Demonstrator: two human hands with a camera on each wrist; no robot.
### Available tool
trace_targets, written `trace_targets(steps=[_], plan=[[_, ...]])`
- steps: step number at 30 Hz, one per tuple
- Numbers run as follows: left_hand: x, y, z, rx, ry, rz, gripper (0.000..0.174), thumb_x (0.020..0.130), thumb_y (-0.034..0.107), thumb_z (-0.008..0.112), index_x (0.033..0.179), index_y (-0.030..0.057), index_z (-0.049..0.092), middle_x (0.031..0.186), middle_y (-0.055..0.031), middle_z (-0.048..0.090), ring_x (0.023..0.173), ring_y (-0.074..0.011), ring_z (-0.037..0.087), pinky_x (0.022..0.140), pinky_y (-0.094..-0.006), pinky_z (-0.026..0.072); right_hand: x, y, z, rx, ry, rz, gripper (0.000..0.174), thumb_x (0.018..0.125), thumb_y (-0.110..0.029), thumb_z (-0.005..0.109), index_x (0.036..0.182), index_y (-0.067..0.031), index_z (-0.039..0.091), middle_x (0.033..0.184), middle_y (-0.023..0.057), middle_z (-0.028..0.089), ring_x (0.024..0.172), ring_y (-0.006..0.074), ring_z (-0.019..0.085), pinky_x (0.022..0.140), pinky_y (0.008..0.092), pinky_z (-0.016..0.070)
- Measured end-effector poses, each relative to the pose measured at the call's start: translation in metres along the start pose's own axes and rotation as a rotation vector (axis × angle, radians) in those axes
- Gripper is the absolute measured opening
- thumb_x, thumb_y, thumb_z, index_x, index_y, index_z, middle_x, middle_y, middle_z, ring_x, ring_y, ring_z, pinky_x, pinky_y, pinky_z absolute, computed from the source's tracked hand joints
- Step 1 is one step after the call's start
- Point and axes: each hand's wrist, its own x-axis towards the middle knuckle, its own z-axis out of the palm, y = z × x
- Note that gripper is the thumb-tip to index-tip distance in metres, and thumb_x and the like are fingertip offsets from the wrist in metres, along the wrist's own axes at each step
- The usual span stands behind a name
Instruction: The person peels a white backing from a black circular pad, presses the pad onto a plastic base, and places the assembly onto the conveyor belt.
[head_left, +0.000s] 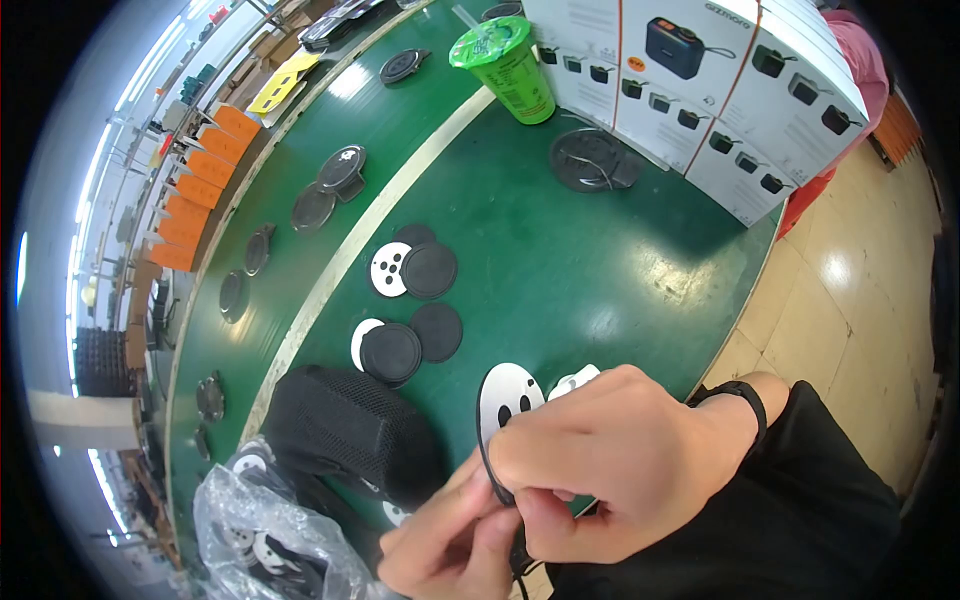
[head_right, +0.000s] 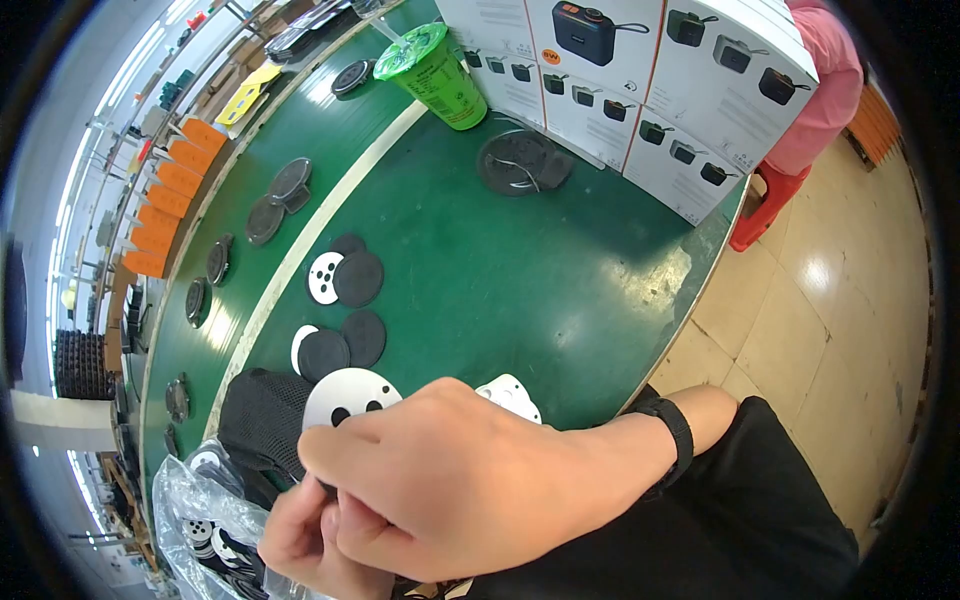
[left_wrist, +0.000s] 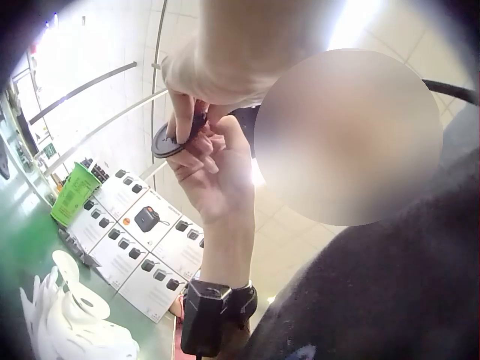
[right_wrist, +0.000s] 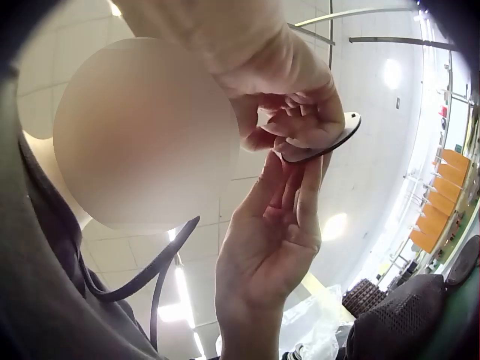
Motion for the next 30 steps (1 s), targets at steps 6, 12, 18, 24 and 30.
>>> trace_targets(steps=[6, 12, 18, 24, 30], plan=[[0.021, 0.006, -0.005, -0.245, 0.136, -0.504, 0.018, 0.083, 0.003, 0.056, 0.094, -0.0113, 0.057, 0.075, -0.0136, 0.063, 0.061, -0.0169, 0.063, 0.053, -0.0250, 0.0538, -0.001, 0.019, -0.025, 0.348, -0.065, 0.150, 0.016, 0.065, 0.002, 0.051, 0.059, -0.0023, 0.038, 0.047, 0.0059, 0.035, 0.039, 0.0176, 0.038, 0.039, 0.0274, 0.0305], [0.056, -0.034, -0.043, -0.229, 0.050, -0.602, 0.018, 0.083, -0.002, 0.055, 0.099, -0.0105, 0.058, 0.082, -0.0168, 0.065, 0.067, -0.0187, 0.066, 0.061, -0.0282, 0.0569, -0.022, 0.036, -0.058, -0.245, -0.365, -0.295, 0.008, 0.062, -0.002, 0.054, 0.063, -0.0023, 0.046, 0.069, 0.0080, 0.044, 0.057, 0.0196, 0.047, 0.048, 0.0294, 0.0389], [0.069, -0.039, -0.049, -0.231, 0.014, -0.620, 0.017, 0.083, -0.004, 0.054, 0.099, -0.0092, 0.059, 0.082, -0.0153, 0.065, 0.067, -0.0188, 0.066, 0.060, -0.0291, 0.0571, -0.063, 0.070, -0.039, -0.700, -0.713, -0.415, 0.012, 0.066, -0.010, 0.056, 0.073, -0.0018, 0.052, 0.078, 0.0061, 0.046, 0.070, 0.0190, 0.052, 0.061, 0.0279, 0.0460], [0.080, -0.033, -0.036, -0.433, -0.271, -0.776, 0.017, 0.083, -0.004, 0.055, 0.098, -0.0083, 0.059, 0.083, -0.0163, 0.065, 0.068, -0.0193, 0.066, 0.060, -0.0287, 0.0565, -0.016, 0.046, -0.068, -0.304, -0.229, -0.081, 0.031, 0.072, -0.009, 0.067, 0.100, -0.0015, 0.058, 0.098, 0.0102, 0.056, 0.093, 0.0231, 0.057, 0.077, 0.0315, 0.0484], [0.113, -0.055, -0.003, -0.523, -0.799, -0.956, 0.025, 0.085, 0.008, 0.059, 0.108, -0.0031, 0.058, 0.095, -0.0118, 0.065, 0.083, -0.0163, 0.063, 0.072, -0.0278, 0.0535, -0.006, 0.062, -0.064, 0.181, -0.007, -0.099, 0.024, 0.067, 0.008, 0.060, 0.089, 0.0000, 0.066, 0.108, 0.0190, 0.060, 0.106, 0.0325, 0.057, 0.094, 0.0429, 0.0430]])
